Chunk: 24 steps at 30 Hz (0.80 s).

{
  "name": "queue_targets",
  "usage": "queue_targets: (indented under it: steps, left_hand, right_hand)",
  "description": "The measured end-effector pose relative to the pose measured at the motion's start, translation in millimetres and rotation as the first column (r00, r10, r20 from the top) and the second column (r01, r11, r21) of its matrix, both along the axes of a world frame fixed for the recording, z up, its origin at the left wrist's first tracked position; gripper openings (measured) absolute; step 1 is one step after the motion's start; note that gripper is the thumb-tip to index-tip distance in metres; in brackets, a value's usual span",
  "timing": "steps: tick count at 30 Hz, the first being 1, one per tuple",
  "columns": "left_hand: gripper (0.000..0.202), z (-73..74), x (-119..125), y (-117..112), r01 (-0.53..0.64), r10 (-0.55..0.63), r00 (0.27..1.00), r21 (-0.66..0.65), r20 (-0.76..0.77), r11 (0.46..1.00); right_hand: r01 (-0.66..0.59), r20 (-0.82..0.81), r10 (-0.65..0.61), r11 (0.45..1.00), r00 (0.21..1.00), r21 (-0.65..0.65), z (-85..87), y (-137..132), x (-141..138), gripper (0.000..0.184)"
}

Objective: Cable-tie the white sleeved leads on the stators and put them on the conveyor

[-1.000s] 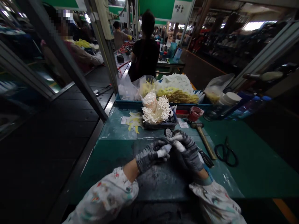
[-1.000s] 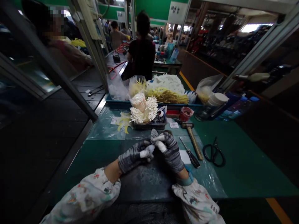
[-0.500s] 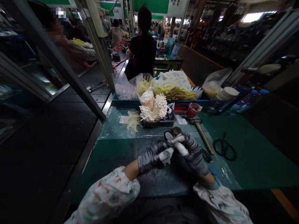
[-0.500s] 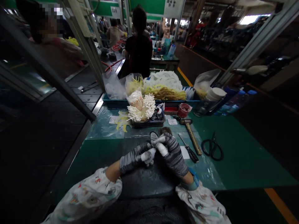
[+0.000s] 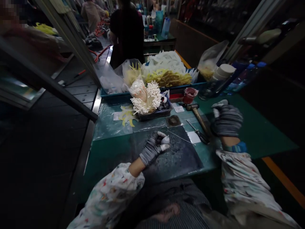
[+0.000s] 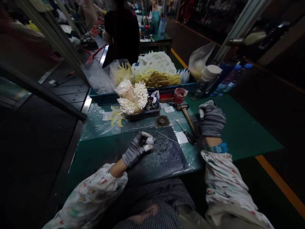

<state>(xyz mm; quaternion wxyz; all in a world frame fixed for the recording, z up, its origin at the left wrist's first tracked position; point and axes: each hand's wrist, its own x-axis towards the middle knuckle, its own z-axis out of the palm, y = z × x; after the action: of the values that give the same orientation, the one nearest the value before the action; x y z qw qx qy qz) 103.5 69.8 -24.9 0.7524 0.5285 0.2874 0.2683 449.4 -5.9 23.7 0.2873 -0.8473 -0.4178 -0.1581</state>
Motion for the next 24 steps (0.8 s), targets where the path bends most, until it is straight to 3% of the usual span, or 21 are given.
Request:
queue_targets:
  steps: [2, 5, 7, 8, 10, 11, 14, 18, 21, 24]
  left_hand:
    - [0.049, 0.0, 0.8, -0.3, -0.038, 0.038, 0.999, -0.01, -0.002, 0.999]
    - [0.055, 0.1, 1.8, -1.8, -0.117, 0.117, 0.993, -0.032, -0.007, 0.993]
    - [0.059, 0.5, 2.1, -2.9, -0.147, 0.147, 0.989, -0.051, -0.013, 0.988]
    - [0.061, 0.8, 2.1, -3.4, -0.156, 0.155, 0.988, -0.063, -0.017, 0.986]
    - [0.063, 0.8, 2.1, -4.5, -0.159, 0.158, 0.987, -0.086, -0.022, 0.984]
    - [0.065, 0.5, 2.1, -5.2, -0.154, 0.153, 0.988, -0.098, -0.019, 0.983]
    - [0.072, -1.3, 1.8, -8.8, -0.12, 0.119, 0.993, -0.112, -0.009, 0.987]
    - [0.084, -3.0, 0.1, -10.3, -0.135, 0.134, 0.991, -0.055, -0.02, 0.989]
    - [0.077, -1.2, -3.6, -5.4, -0.223, 0.223, 0.975, 0.036, -0.012, 0.974]
    - [0.066, 3.6, -8.2, -0.8, -0.285, 0.286, 0.958, 0.108, 0.009, 0.952]
  right_hand:
    - [-0.048, -0.013, 0.048, 0.998, 0.999, -0.043, -5.7, 0.4, -12.6, 0.024]
    - [-0.32, -0.077, 0.319, 0.947, 0.945, -0.01, -14.5, -3.7, -62.9, 0.029]
    - [-0.622, -0.242, 0.626, 0.776, 0.742, 0.1, -21.7, -6.4, -104.7, 0.036]
    - [-0.7, -0.302, 0.714, 0.693, 0.632, 0.173, -25.4, -6.8, -124.0, 0.039]
    - [-0.762, -0.363, 0.798, 0.585, 0.48, 0.279, -31.9, -5.6, -154.7, 0.037]
    - [-0.766, -0.381, 0.812, 0.564, 0.443, 0.31, -34.1, -4.4, -164.6, 0.033]
    - [-0.745, -0.438, 0.799, 0.571, 0.411, 0.344, -32.4, -1.7, -171.6, 0.025]
    - [-0.701, -0.528, 0.749, 0.621, 0.399, 0.35, -13.4, 7.4, -138.3, 0.023]
    - [-0.644, -0.515, 0.694, 0.699, 0.503, 0.312, -3.9, 31.2, -104.2, 0.015]
    - [-0.565, -0.459, 0.59, 0.798, 0.664, 0.209, -11.7, 62.4, -84.1, 0.008]
